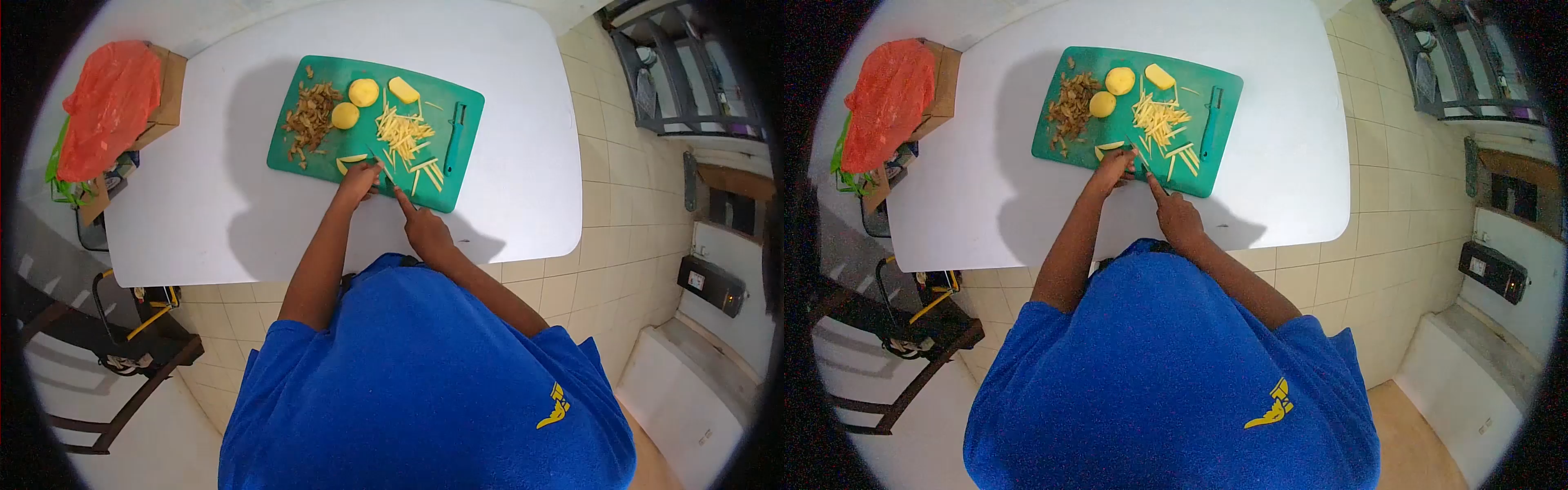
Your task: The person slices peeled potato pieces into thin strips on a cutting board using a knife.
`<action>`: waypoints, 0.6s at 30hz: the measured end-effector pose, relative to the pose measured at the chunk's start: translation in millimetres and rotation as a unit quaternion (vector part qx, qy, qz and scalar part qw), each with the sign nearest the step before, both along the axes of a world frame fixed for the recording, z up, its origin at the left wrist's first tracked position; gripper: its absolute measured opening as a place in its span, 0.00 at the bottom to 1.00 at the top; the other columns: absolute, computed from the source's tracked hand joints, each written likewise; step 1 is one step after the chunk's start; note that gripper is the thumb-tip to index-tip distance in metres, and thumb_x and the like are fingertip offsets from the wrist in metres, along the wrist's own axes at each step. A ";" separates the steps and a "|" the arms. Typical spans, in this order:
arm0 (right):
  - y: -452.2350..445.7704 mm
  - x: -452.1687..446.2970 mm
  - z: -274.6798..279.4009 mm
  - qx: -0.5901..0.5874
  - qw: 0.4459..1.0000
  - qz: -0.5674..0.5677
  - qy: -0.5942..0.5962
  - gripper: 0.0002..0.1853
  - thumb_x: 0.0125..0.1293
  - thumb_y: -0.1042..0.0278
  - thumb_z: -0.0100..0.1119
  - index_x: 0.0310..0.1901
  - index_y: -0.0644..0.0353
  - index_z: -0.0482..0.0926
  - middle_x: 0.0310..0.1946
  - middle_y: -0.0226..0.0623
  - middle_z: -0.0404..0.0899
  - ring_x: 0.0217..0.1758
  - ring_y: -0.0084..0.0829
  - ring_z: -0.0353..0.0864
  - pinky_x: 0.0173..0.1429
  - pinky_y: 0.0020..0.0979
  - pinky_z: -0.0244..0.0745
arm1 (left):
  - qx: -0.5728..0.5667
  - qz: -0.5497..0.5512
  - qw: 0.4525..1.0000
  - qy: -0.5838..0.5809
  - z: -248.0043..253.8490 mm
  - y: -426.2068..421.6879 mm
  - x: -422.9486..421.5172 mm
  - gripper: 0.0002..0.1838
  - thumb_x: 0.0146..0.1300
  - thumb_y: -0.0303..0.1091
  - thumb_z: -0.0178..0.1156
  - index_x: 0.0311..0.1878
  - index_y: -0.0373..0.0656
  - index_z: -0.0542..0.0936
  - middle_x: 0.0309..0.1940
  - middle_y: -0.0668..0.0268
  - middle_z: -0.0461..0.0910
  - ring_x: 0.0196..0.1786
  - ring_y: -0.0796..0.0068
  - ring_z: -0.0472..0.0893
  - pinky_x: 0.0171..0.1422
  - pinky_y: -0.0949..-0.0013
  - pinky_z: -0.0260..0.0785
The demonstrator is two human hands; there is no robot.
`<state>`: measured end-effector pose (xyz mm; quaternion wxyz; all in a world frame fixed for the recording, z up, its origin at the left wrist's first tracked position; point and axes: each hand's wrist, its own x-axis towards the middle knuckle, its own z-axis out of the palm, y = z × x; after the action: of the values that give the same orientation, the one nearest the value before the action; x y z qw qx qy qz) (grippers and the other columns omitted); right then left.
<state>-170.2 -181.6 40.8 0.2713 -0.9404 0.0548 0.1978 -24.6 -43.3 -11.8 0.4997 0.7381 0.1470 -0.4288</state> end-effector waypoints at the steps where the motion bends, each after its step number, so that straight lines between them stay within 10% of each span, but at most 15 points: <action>1: -0.4 -0.9 -2.3 0.005 1.000 -0.002 0.004 0.38 0.64 0.75 0.44 0.74 0.38 0.47 0.33 0.57 0.75 0.31 0.56 0.80 0.37 0.52 0.78 | -0.002 0.000 1.000 -0.003 -1.6 -0.2 -0.3 0.21 0.65 0.53 0.57 0.38 0.42 0.74 0.31 0.65 0.75 0.28 0.72 0.76 0.29 0.68 0.65; 18: -1.6 -8.9 -26.2 0.033 0.998 -0.026 0.055 0.38 0.66 0.75 0.41 0.74 0.32 0.45 0.32 0.57 0.76 0.34 0.57 0.80 0.41 0.52 0.76 | 0.030 -0.011 0.999 -0.028 -1.7 -4.0 -3.5 0.20 0.63 0.51 0.60 0.31 0.43 0.73 0.25 0.68 0.73 0.23 0.75 0.73 0.26 0.68 0.64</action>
<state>-179.1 -183.2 14.6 0.3036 -0.9170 0.0871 0.2434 -28.2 -47.4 -13.5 0.4767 0.7661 0.1378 -0.4085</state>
